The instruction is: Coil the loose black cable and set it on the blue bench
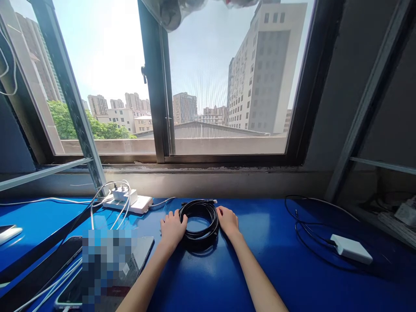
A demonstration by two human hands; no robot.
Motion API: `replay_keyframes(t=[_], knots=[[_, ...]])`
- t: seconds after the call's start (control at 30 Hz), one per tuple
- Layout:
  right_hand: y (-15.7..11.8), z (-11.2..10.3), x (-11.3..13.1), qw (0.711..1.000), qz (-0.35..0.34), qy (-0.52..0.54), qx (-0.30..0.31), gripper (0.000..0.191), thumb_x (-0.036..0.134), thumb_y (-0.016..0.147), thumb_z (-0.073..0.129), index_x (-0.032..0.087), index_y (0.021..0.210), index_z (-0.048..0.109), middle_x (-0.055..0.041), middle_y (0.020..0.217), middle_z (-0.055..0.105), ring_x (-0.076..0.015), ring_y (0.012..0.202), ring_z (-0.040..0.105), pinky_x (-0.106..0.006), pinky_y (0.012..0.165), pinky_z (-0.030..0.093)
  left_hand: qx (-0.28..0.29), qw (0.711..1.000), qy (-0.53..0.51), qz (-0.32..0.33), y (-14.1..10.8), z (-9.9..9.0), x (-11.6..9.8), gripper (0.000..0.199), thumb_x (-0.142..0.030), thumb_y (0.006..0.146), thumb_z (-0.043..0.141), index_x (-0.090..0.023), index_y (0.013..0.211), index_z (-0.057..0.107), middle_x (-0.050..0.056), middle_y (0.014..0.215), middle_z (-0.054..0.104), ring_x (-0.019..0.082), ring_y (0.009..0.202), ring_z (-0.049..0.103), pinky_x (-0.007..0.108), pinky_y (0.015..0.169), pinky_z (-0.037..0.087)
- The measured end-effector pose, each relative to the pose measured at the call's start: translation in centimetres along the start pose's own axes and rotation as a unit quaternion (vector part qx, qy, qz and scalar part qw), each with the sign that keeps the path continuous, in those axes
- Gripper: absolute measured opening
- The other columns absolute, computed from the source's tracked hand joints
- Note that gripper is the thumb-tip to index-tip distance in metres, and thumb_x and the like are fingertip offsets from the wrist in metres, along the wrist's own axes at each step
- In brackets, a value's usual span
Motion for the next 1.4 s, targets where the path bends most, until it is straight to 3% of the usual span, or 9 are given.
replay_keyframes(t=[1.4], knots=[[-0.29,-0.11,0.12,1.0,0.011,-0.009,0.005,0.024,0.035,0.092,0.049,0.017,0.103,0.06,-0.0061,0.105,0.06,-0.0158,0.092,0.058,-0.035,0.081,0.049,0.003,1.0,-0.013,-0.005,0.04,0.26,0.19,0.041,-0.027,0.092,0.032,-0.01,0.122,0.055,0.015,0.115,0.053,0.028,0.111,0.045,0.036,0.093,0.033]])
Point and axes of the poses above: each hand's wrist, its own y-axis towards the middle knuckle, its own z-axis out of the palm, x = y × z, the point moved 9 cm from there along y, towards the middle knuckle
